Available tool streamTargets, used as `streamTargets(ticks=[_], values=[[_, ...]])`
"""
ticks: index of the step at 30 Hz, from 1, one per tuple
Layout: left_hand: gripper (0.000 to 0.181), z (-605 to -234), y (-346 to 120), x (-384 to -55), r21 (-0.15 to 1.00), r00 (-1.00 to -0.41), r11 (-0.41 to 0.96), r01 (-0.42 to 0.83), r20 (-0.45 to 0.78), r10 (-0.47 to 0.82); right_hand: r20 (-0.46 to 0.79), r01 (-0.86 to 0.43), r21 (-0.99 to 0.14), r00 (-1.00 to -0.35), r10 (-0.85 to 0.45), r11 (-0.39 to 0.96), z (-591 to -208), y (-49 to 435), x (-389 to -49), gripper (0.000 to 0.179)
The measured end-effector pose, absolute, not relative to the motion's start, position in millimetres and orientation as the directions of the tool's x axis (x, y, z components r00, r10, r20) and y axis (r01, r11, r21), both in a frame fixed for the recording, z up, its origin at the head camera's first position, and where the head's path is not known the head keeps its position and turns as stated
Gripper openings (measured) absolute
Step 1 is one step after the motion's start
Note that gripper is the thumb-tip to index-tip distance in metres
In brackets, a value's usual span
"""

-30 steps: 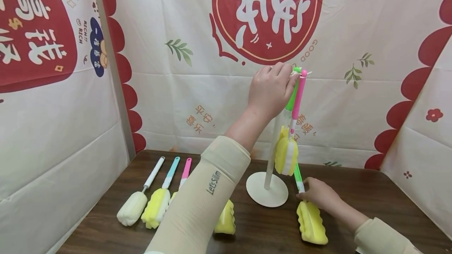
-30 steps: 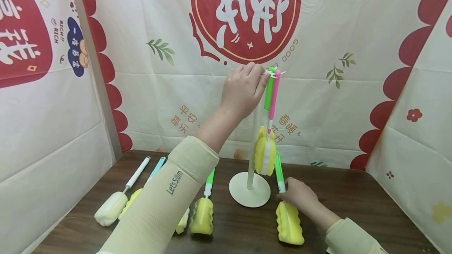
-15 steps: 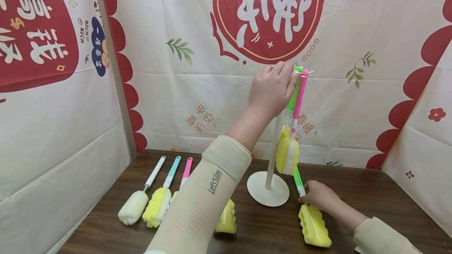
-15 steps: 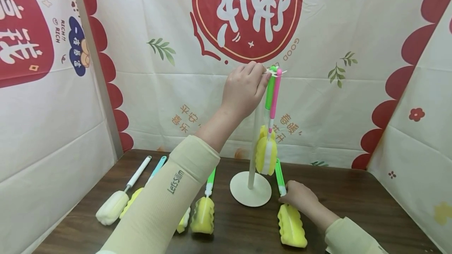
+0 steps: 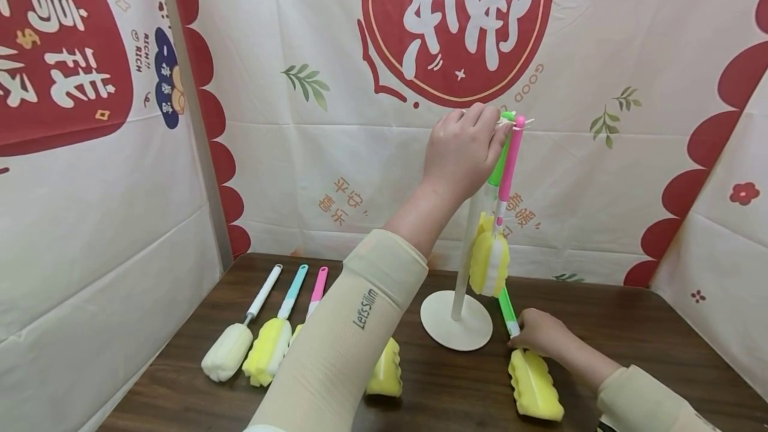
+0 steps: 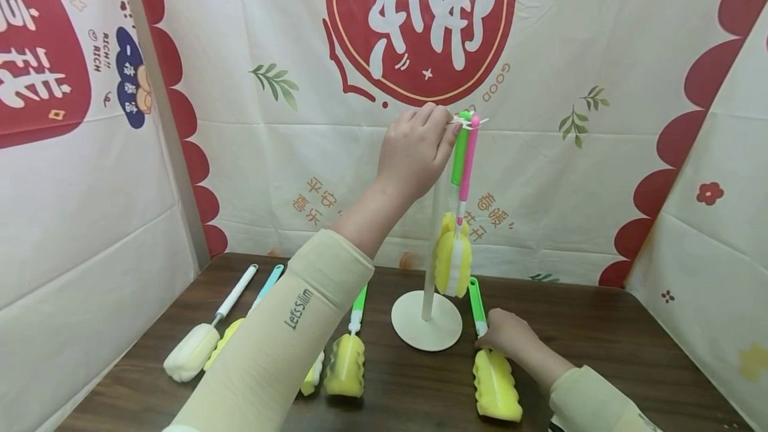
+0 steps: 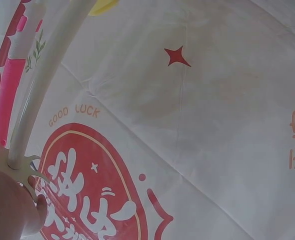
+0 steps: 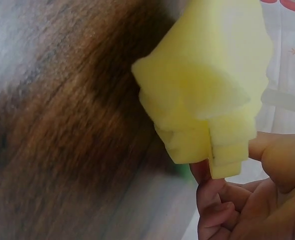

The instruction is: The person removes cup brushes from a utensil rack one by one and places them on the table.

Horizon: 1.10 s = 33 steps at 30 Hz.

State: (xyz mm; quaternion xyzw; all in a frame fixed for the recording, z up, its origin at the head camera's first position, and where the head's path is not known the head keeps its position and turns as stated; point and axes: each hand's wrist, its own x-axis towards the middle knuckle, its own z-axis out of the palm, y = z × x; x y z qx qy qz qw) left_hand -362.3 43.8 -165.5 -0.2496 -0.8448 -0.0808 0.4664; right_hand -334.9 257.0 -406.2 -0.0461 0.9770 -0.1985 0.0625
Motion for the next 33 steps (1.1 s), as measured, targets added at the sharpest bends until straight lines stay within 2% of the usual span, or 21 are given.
streamTargets(ticks=[33], values=[[0.037,-165.3,46.1,-363.4,-0.127,-0.428,0.867,0.482,0.829,0.36,-0.117,-0.057,-0.4,-0.987,-0.112,0.915,-412.1,259.6,-340.0,0.028]])
